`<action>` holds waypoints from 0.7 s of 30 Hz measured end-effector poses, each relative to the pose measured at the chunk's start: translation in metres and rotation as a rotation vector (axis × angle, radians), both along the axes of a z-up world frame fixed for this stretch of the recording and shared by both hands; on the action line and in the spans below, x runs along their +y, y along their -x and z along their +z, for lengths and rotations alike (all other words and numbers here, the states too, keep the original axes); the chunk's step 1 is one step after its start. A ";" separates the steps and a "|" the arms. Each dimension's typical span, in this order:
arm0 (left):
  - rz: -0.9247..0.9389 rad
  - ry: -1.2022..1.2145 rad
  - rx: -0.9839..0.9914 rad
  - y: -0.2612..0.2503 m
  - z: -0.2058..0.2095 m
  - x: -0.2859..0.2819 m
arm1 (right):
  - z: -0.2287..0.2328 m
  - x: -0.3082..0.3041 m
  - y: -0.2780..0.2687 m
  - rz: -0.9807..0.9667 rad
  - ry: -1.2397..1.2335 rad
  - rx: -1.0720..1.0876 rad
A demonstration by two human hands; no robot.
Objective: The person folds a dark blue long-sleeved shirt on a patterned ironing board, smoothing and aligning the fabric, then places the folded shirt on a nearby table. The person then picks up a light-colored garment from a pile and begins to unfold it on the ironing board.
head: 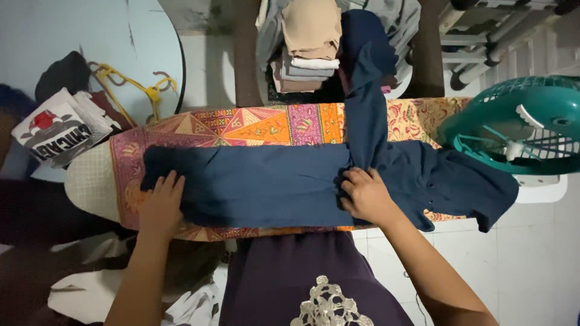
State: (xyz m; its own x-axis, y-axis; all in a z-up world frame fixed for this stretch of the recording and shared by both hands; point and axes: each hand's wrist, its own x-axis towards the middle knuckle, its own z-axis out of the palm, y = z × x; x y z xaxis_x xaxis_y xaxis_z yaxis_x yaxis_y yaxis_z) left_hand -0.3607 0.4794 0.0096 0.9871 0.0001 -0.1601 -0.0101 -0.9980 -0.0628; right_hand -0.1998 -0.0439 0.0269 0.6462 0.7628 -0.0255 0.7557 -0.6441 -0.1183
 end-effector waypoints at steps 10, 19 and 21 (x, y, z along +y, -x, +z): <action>-0.112 0.084 -0.472 -0.085 0.036 -0.094 | 0.007 0.104 -0.017 -0.041 -0.274 0.022; -0.095 -0.009 -0.214 -0.067 -0.012 -0.102 | 0.000 0.072 -0.056 -0.085 -0.424 0.018; -0.105 0.007 -0.191 -0.077 -0.007 -0.104 | 0.013 0.042 -0.087 -0.318 -0.528 -0.008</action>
